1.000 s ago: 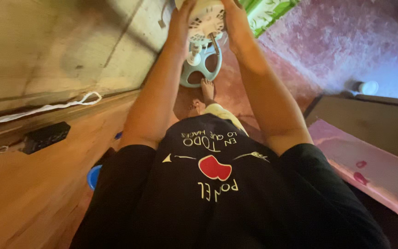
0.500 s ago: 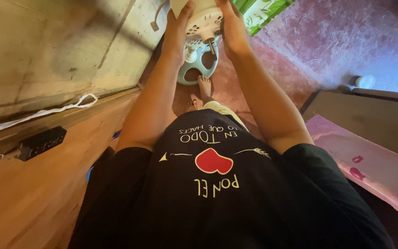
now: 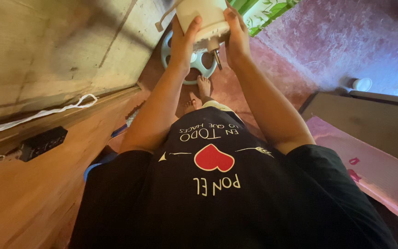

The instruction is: The person assembles a standing electric fan by hand. They attach the front grille, secure the fan blades to the motor hub, and then attach the rear grille to complete the assembly.

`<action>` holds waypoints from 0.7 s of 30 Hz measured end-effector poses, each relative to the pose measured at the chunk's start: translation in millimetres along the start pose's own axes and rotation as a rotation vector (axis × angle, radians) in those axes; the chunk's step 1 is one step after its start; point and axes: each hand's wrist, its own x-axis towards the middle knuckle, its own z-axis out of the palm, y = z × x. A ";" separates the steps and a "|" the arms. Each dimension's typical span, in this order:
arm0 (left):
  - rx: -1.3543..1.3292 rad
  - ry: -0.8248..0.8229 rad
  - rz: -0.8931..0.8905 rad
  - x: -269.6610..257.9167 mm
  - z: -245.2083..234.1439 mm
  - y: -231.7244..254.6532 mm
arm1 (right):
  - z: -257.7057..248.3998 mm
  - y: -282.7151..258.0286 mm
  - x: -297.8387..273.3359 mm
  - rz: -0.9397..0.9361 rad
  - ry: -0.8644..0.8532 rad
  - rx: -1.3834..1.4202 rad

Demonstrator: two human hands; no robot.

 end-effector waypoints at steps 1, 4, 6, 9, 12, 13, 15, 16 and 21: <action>-0.019 -0.018 0.011 0.1 -0.4 -0.7 | 0.1 0.5 -1.2 -0.021 -0.020 0.002; -0.084 -0.033 -0.030 -2.0 -3.5 -4.7 | -0.1 5.3 -7.4 -0.075 -0.066 0.020; -0.050 -0.056 -0.027 -3.9 -5.6 -6.8 | -0.7 8.0 -11.4 -0.106 -0.082 0.055; -0.022 -0.085 -0.013 0.6 -9.6 -2.4 | 4.0 9.3 -14.1 -0.167 -0.073 0.018; 0.135 -0.111 -0.111 8.6 -18.5 7.7 | 12.1 13.8 -20.1 -0.106 0.019 -0.034; 0.210 -0.121 -0.164 11.2 -23.3 11.0 | 15.6 17.2 -22.6 -0.102 0.051 -0.026; 0.037 -0.240 -0.111 20.4 -28.4 18.9 | 23.2 20.4 -19.5 -0.103 0.114 -0.006; -0.049 -0.303 -0.086 25.1 -27.9 21.3 | 24.9 20.3 -15.5 -0.121 0.110 0.002; 0.015 -0.179 -0.106 26.3 -24.3 13.2 | 18.6 23.0 5.0 -0.116 0.102 0.023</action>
